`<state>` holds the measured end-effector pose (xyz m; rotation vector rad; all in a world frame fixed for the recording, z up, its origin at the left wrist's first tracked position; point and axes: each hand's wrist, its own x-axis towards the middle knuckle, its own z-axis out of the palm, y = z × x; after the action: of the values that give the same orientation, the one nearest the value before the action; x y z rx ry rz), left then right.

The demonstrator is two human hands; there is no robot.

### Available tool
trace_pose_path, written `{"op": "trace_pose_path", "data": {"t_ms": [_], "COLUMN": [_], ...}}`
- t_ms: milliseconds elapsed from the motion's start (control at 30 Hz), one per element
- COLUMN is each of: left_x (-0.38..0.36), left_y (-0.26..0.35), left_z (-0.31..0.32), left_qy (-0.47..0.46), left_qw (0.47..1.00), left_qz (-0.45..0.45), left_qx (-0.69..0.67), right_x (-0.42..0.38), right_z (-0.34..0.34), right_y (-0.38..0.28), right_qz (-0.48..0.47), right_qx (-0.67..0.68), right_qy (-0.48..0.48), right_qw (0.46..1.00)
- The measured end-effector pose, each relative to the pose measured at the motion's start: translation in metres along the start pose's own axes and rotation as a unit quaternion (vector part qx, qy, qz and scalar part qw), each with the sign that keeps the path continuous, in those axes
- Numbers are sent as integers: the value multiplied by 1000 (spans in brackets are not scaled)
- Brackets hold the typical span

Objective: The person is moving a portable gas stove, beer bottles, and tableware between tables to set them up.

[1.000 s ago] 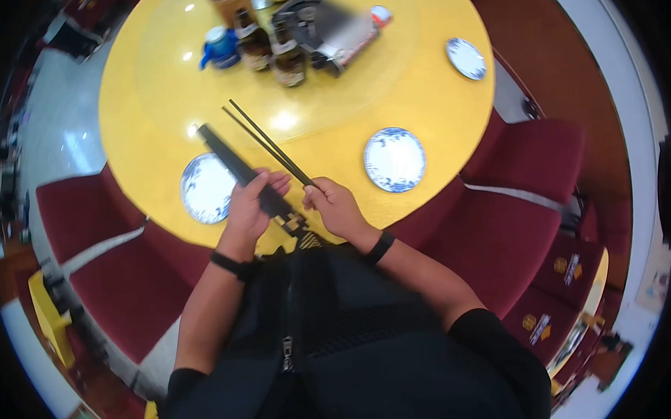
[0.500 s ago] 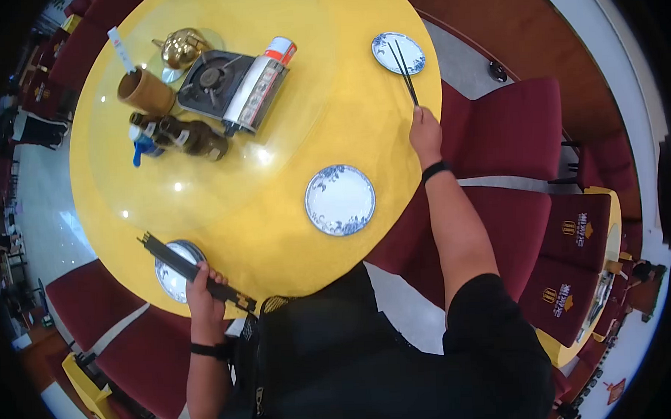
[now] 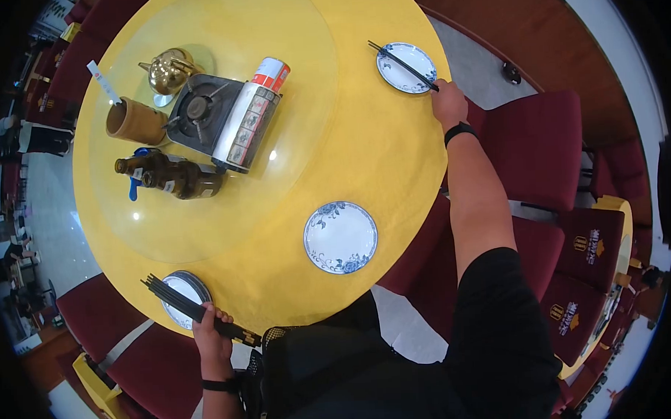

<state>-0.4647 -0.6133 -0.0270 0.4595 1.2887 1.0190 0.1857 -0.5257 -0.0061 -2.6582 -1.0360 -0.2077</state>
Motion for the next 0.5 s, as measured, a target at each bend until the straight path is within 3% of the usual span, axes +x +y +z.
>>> {"op": "trace_pose_path", "data": {"t_ms": [500], "left_x": [3], "left_y": [2], "left_z": [24], "left_qy": [-11], "left_qw": [1000], "left_qz": [-2], "left_qx": [28], "right_x": [19], "right_z": [-6], "right_y": [4], "right_qz": [-12], "right_qx": [-138], "right_qy": [10], "right_qw": [990]}}
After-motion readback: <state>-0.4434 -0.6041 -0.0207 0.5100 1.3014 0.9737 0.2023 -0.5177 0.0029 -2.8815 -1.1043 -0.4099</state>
